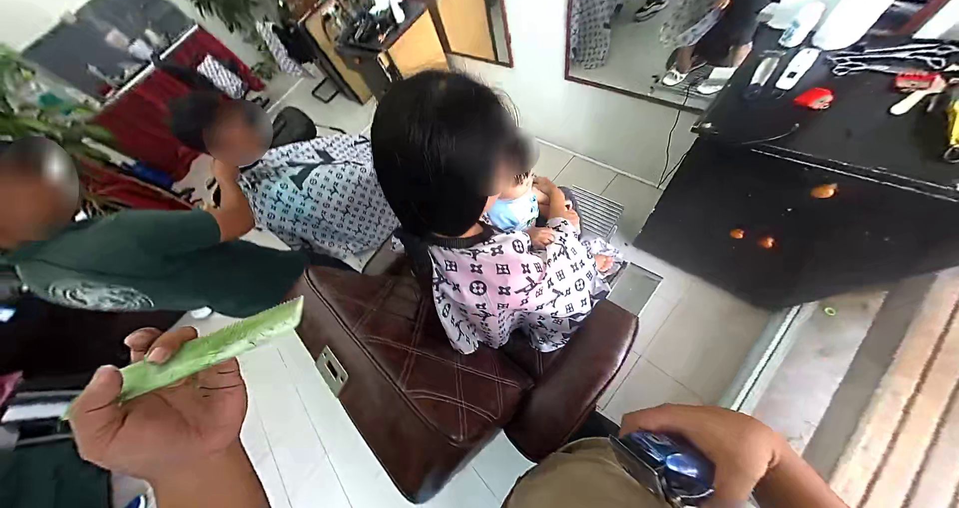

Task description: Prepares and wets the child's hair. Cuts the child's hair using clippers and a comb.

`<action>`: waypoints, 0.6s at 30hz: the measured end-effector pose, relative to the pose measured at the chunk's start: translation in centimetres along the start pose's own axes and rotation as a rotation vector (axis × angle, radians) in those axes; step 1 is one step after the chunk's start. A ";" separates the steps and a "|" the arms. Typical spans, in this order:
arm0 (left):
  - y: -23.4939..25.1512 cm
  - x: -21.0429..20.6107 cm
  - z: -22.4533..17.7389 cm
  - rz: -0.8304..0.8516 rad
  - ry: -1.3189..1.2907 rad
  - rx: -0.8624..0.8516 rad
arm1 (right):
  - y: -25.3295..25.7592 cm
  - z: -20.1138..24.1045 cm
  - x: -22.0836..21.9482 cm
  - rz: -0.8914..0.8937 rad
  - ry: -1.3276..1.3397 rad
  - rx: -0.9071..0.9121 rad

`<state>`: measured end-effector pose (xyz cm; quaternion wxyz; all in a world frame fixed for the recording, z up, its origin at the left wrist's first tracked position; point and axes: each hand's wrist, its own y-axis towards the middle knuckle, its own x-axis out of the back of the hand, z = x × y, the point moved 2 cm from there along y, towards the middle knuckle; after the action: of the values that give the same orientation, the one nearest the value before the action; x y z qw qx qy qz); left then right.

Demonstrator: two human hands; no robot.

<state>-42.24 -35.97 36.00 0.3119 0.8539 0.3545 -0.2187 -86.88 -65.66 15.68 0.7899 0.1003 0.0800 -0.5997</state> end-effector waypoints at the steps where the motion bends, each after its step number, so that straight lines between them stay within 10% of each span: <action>1: 1.5 1.1 0.0 -0.026 0.019 0.004 | 0.8 0.3 -0.2 -0.003 0.011 0.036; 11: 18.4 13.2 6.2 -0.080 0.029 0.165 | 11.4 2.2 -5.1 -0.212 -0.039 0.122; 18: 24.2 12.4 12.6 -0.093 -0.018 0.429 | 17.8 0.5 -17.5 -0.630 -0.083 0.167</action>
<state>-18.06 -52.23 28.84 0.1159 0.8815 0.3361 -0.3106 -74.38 -44.87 21.54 0.5570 0.1105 0.0255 -0.8227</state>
